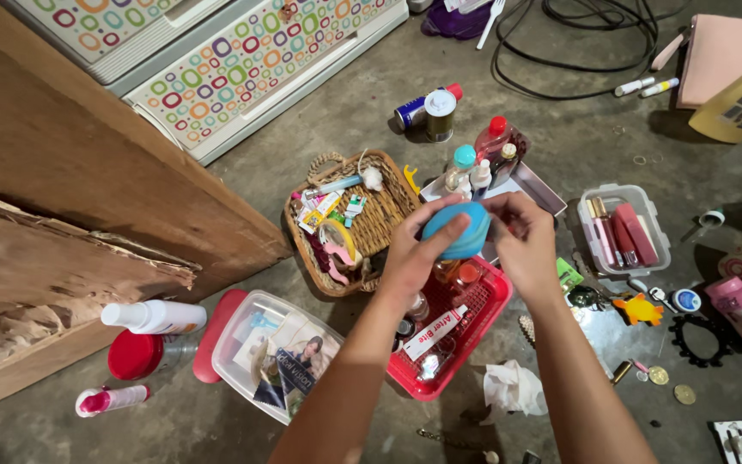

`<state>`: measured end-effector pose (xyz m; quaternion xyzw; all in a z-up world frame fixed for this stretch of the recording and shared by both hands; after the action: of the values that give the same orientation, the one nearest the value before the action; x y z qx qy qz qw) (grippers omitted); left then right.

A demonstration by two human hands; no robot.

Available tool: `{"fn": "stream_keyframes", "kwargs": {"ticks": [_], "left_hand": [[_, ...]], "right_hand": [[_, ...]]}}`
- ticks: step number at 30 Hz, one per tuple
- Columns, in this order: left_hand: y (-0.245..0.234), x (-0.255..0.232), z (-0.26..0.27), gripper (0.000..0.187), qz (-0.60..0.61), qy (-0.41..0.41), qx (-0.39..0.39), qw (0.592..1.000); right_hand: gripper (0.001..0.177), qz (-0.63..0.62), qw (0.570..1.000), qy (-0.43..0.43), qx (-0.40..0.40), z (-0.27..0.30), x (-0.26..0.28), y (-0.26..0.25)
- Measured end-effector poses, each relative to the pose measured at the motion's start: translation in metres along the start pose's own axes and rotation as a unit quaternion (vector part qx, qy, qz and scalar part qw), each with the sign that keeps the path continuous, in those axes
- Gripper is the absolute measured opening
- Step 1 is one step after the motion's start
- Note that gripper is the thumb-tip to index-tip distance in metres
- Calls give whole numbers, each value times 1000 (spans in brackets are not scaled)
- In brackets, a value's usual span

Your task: The person sorts through various personal care and cosmetic items on the floor, including bottles, tubes, and small containers. They open and close several cases and baskets, moving items between containers and the floor while organizing them.

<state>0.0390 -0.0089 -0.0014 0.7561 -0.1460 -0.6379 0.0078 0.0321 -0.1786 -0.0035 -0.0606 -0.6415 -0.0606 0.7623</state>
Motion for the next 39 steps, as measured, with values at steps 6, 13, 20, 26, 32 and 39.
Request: {"fn": "stream_keyframes", "kwargs": {"ticks": [6, 13, 20, 26, 32, 39], "left_hand": [[8, 11, -9, 72, -150, -41, 109, 982], [19, -17, 13, 70, -175, 22, 154, 972], [18, -22, 12, 63, -129, -10, 98, 987], [7, -24, -3, 59, -183, 109, 44, 976], [-16, -17, -8, 70, -79, -10, 18, 997], [-20, -19, -10, 75, -92, -27, 14, 995]], "right_hand": [[26, 186, 960, -187, -92, 22, 37, -1], [25, 118, 993, -32, 1, -2, 5, -22], [29, -65, 990, 91, 82, -8, -9, -18], [57, -19, 985, 84, 152, 19, 20, 11], [55, -35, 985, 88, 141, 17, 25, 2], [57, -79, 977, 124, 153, 18, 25, -1]]}}
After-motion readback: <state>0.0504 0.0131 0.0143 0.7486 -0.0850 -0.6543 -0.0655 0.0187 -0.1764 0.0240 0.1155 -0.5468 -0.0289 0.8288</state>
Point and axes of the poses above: each hand's wrist, its own z-axis away from the middle knuckle, its own y-axis out of the palm, x = y × z, the point moved 4 cm from there along -z, towards the middle knuckle, and after that the axes turned 13 degrees about y, right-handed, at the moved point
